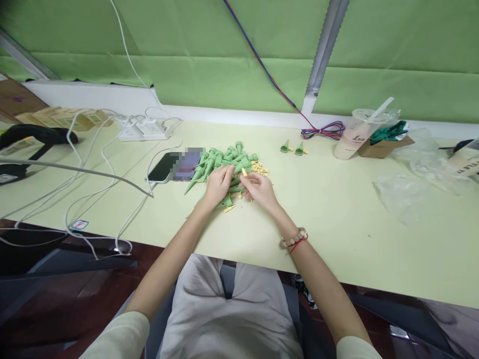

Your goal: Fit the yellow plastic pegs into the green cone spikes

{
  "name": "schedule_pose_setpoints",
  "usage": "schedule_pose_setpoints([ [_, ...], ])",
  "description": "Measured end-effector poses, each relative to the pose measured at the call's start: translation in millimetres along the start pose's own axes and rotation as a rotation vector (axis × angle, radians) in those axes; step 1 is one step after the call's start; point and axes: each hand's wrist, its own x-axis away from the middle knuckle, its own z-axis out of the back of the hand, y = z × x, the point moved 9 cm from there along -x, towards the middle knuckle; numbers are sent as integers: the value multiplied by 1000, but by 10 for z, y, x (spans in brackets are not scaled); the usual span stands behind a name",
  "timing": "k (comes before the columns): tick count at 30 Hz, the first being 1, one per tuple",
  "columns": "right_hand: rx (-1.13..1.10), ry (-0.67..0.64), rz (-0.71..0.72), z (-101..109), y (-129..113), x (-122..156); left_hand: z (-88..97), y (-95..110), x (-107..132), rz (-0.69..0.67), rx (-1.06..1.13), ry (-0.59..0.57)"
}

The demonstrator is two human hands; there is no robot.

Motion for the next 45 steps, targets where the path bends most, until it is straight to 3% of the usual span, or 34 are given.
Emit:
schedule_pose_setpoints([
  [2, -231, -101, -131, -91, 56, -1, 36, -14, -3, 7, 34, 29],
  [5, -468, -219, -214, -190, 34, 29, 47, 18, -4, -33, 48, 32],
  [9, -529, -213, -217, -148, -12, 44, 54, 50, -5, -67, 96, 28],
  [15, -266, -45, -118, 76, -27, 4, 60, 20, 0, -29, 71, 42],
  [20, 230, 245, 219, 284, -263, 79, 58, 76, 22, -81, -86, 78],
  [22, 289, 317, 284, 306, -334, 123, 60, 89, 24, -86, -93, 82],
  [25, 139, 252, 154, 272, -263, 81, 90, 49, 15, -38, -27, 100],
  [29, -204, -45, -170, 32, -34, 36, 71, 62, 8, -65, 36, 62],
  [33, -384, -160, -239, -61, 0, 49, 60, 103, 17, -114, 92, 41],
  [39, -234, -2, -172, 122, 1, 6, 79, 125, 26, -120, 23, 91],
  [45, -141, 190, -110, 251, 35, -26, -1, 142, 28, -73, -67, 29],
])
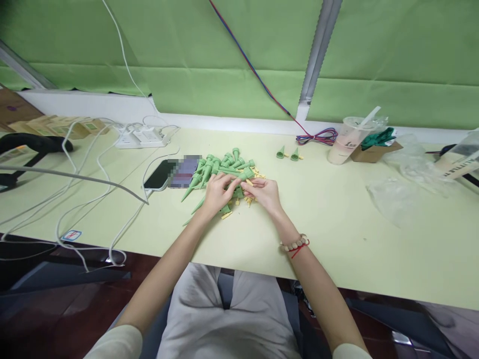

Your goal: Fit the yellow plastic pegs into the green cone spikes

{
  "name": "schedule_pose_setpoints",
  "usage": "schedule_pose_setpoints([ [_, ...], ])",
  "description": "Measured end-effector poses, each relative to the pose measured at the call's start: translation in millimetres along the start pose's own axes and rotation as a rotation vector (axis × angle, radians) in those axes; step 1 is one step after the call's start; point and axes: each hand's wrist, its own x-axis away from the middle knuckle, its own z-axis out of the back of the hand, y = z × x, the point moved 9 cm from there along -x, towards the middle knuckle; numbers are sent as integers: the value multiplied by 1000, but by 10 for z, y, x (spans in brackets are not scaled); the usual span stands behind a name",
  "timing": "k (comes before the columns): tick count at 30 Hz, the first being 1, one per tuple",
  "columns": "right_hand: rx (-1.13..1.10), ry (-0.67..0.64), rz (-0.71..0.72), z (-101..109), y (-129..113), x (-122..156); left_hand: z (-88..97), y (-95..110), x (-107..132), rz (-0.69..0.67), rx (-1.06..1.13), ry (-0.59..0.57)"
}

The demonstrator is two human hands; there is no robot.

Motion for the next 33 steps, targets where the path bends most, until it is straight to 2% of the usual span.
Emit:
schedule_pose_setpoints([
  [4, 87, 48, 144, 33, -76, -16, -10, -6, -1, 4, -35, 3],
  [7, 261, 43, 296, 31, -184, 12, -22, -20, -4, 1, -62, 2],
  [11, 457, 124, 435, 53, -312, 90, -39, -18, -4, -9, -37, -13],
  [12, 452, 131, 426, 52, -316, 96, -39, -15, -5, -12, -15, -16],
  [14, 351, 76, 322, 22, -253, 67, -30, -19, -10, -8, 36, -17],
  [18, -16, -220, -26, -183, -24, 28, 1, -75, -32, 49, 128, -18],
  [21, -219, -348, -150, -255, 21, 53, 8, -88, -44, 60, 168, -33],
  [25, -288, -404, -177, -262, 40, 64, 36, -80, -46, 36, 169, -11],
  [28, -263, -386, -148, -253, 37, 48, 56, -88, -44, 29, 132, 15],
  [31, -228, -295, -89, -194, 19, 10, 64, -81, -41, 11, 107, 35],
  [33, -116, -167, 19, -88, -31, -15, 66, -84, -35, 14, 82, 54],
])
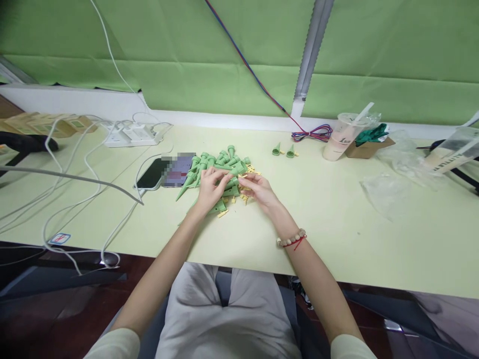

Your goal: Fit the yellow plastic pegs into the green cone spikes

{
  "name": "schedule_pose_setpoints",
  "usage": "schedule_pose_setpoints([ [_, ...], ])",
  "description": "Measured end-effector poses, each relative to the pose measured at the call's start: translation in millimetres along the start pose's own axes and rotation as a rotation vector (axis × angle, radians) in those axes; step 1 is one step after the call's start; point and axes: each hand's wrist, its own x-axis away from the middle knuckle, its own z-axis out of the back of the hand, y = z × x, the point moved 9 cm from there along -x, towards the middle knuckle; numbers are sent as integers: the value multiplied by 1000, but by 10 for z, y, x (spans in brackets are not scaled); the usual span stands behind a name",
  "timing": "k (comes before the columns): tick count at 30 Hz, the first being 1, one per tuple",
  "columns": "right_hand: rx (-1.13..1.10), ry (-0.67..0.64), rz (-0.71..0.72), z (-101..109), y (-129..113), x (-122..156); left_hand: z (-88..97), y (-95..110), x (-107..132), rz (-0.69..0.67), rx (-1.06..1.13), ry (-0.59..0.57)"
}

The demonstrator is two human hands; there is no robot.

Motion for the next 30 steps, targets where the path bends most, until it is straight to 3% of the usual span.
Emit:
schedule_pose_setpoints([
  [3, 307, 200, 302, 119, -243, 76, -24, -16, 13, 24, -65, 4],
  [5, 424, 254, 433, 107, -348, 144, -50, -20, 20, 35, -82, -9],
  [7, 387, 234, 393, 87, -322, 140, -55, -20, 22, 40, -58, -12],
  [12, 60, 0, -63, -82, 25, 61, -42, -26, 14, 48, 2, -24],
  [14, -22, -96, -142, -171, 74, 72, -45, -24, 13, 46, 3, -36],
  [17, -24, -100, -122, -170, 54, 67, -54, -16, 19, 45, 6, -47],
  [20, 98, 0, -31, -76, 8, 52, -71, 18, 27, 27, -1, -57],
  [24, 444, 218, 308, 57, -250, 112, -116, 45, 32, 12, -15, -84],
  [26, 546, 266, 411, 58, -327, 152, -121, 42, 31, 12, -7, -85],
  [28, 487, 222, 332, 52, -260, 115, -98, 29, 26, 21, 14, -68],
  [30, 324, 112, 144, 8, -106, 57, -59, 2, 18, 48, 39, -43],
])
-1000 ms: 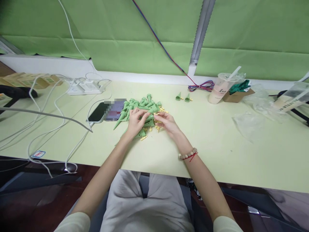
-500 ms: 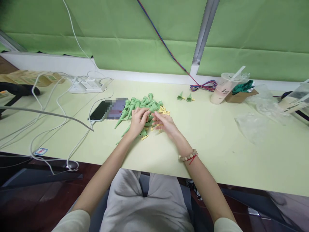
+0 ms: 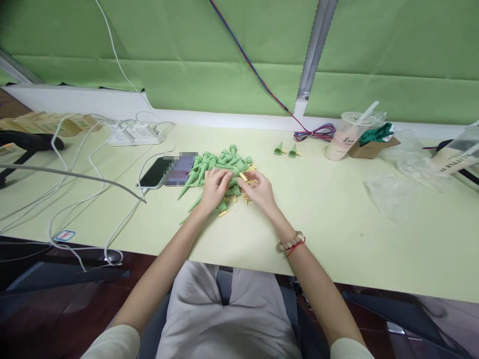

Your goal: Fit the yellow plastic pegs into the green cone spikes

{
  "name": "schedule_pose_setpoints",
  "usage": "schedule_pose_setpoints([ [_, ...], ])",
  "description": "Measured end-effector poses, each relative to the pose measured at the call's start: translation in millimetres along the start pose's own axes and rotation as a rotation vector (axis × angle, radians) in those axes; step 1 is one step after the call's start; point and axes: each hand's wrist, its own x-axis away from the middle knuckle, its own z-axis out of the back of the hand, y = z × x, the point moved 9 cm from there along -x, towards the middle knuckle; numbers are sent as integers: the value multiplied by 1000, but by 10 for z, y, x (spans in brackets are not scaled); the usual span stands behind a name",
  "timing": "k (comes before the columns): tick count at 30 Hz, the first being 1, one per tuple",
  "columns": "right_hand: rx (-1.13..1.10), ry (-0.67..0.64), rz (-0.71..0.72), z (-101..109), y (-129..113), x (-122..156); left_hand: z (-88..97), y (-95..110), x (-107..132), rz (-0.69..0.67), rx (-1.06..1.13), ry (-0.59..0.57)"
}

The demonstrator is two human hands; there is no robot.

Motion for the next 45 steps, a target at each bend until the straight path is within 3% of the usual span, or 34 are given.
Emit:
schedule_pose_setpoints([
  [3, -220, -114, -161, -108, 71, 9, 41, -33, -11, 39, 32, 12],
  [9, -280, -35, -115, -49, 14, 9, 76, -23, -7, 12, 3, 45],
  [11, -182, 44, -10, 30, -32, 15, 68, -15, 4, -3, -45, 54],
  [14, 104, 155, 291, 115, -252, 92, 23, -4, 21, -21, -115, 38],
  [17, 264, 151, 439, 65, -380, 157, 0, -13, 23, -18, -144, 29],
  [19, 198, 169, 364, 94, -342, 126, 22, -43, 15, 9, -143, 47],
  [21, 59, 163, 176, 116, -203, 61, 46, -53, 5, 16, -132, 63],
  [24, -123, -10, -100, -29, 20, 9, 35, -10, -1, -37, -121, 46],
  [27, -163, -81, -145, -83, 60, 6, 23, 26, 8, -70, -125, 35],
  [30, -60, 32, -2, 30, -29, 1, 31, 58, 23, -83, -132, 51],
  [34, 247, 235, 334, 164, -297, 93, 28, 130, 50, -120, -141, 77],
  [36, 310, 283, 383, 185, -338, 121, 15, 155, 58, -135, -131, 78],
  [38, 237, 254, 299, 183, -270, 82, 13, 156, 59, -137, -113, 86],
  [43, -150, -32, -146, -42, 68, 1, 103, 72, 38, -97, -42, 167],
  [45, -222, -85, -181, -92, 72, 11, 139, 54, 38, -98, -40, 198],
])
